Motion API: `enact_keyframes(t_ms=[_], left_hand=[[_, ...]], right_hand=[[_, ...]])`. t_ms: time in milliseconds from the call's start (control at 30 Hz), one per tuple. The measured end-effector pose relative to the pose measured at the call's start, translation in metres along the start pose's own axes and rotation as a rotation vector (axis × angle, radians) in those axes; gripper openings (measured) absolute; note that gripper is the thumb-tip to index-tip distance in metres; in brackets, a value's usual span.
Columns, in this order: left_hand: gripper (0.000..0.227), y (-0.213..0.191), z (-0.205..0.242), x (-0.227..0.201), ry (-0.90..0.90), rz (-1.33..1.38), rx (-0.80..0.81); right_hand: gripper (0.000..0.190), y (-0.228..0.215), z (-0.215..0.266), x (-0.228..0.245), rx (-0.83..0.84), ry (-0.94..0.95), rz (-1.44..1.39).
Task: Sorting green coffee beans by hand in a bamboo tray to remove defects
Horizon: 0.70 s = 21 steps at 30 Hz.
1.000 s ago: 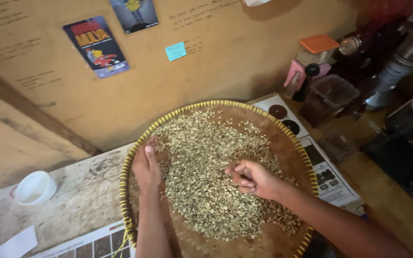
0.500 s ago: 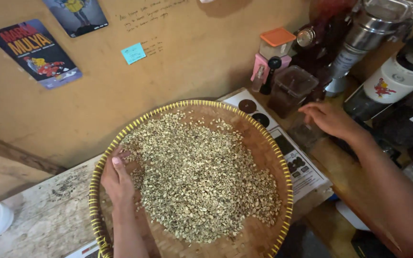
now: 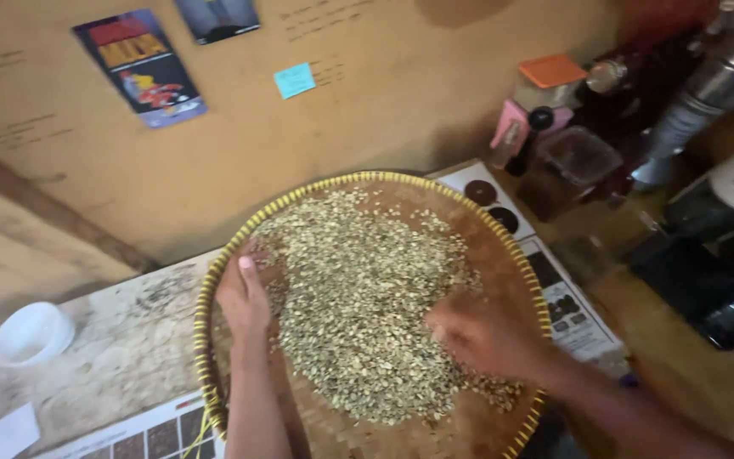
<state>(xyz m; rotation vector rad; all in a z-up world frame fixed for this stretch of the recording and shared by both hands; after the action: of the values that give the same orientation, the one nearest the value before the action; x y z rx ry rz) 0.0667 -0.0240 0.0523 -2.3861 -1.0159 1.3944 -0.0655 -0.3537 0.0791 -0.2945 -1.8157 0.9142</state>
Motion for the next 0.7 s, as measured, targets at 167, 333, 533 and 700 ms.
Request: enact_keyframes(t_ms=[167,333,533,700], left_hand=[[0.058,0.0,-0.001,0.004,-0.004,-0.059,0.009],[0.072,0.004,-0.002,0.008,-0.066,-0.075,0.045],[0.043,0.0,-0.002,0.01,0.001,-0.059,0.002],[0.064,-0.006,-0.008,-0.004,-0.011,-0.036,0.002]], right_hand=[[0.053,0.119,0.003,0.083,0.322,-0.446,0.165],[0.062,0.138,-0.029,0.086,0.005,-0.643,0.664],[0.032,0.112,-0.076,0.047,0.115,-0.333,0.529],[0.037,0.155,-0.042,0.103,0.091,-0.502,0.444]])
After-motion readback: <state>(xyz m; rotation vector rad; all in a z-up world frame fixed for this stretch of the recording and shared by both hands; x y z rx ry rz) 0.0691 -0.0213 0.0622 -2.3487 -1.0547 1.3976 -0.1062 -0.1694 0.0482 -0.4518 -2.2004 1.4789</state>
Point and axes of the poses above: each hand's wrist, its own z-axis away from the middle knuckle, its own y-axis out of the palm, x = y × z, the point moved 9 cm from there along -z, towards the middle knuckle, and after that the axes turned 9 degrees about -z, right-handed, at the moved point
